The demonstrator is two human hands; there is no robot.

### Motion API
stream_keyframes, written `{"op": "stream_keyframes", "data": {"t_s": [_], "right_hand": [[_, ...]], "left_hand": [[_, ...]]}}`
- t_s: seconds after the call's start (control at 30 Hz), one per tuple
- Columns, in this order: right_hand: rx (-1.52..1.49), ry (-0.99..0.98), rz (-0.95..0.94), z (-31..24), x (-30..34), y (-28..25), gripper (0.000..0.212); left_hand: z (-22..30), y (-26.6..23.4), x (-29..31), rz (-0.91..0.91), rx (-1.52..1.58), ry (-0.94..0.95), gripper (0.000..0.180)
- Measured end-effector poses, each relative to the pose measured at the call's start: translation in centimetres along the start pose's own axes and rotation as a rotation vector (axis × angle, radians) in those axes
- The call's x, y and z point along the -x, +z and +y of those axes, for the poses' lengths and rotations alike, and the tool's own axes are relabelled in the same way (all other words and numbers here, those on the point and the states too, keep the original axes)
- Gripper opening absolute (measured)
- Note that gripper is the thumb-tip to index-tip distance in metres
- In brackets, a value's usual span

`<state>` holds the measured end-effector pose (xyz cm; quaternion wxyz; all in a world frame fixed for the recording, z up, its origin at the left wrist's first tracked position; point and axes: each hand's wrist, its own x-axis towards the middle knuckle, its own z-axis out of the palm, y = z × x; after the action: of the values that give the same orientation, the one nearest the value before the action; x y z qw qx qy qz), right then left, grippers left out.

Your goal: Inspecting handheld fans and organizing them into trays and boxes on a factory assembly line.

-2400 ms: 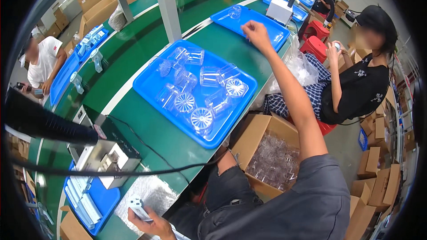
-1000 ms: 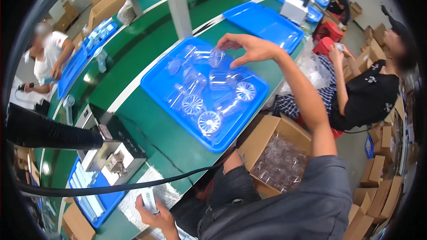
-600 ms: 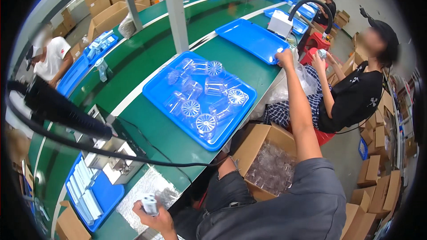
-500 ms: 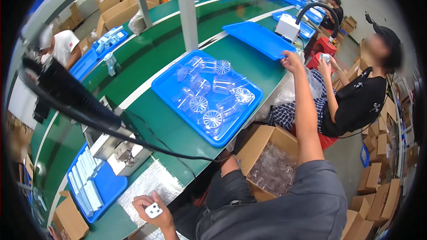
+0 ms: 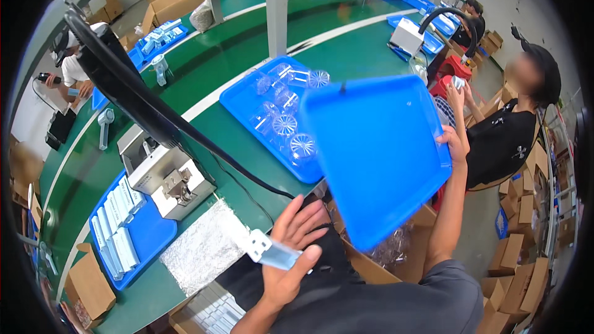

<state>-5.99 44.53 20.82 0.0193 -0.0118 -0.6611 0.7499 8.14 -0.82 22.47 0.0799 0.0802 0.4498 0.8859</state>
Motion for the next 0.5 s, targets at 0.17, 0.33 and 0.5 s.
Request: {"op": "stream_keyframes", "data": {"t_s": [0.17, 0.33, 0.5], "right_hand": [[0.019, 0.136, -0.142, 1.4, 3.7, -0.5, 0.035], [-0.023, 0.218, -0.292, 4.4, 4.7, 0.5, 0.051], [-0.335, 0.325, 0.007, 8.5, 1.4, 5.5, 0.041]], "left_hand": [[-2.3, 0.6, 1.3, 0.12, -0.057, -0.122, 0.085], [-4.7, -0.1, 4.5, 0.322, -0.217, -0.195, 0.046], [-4.6, -1.6, 8.0, 0.46, -0.257, -0.048, 0.06]]}}
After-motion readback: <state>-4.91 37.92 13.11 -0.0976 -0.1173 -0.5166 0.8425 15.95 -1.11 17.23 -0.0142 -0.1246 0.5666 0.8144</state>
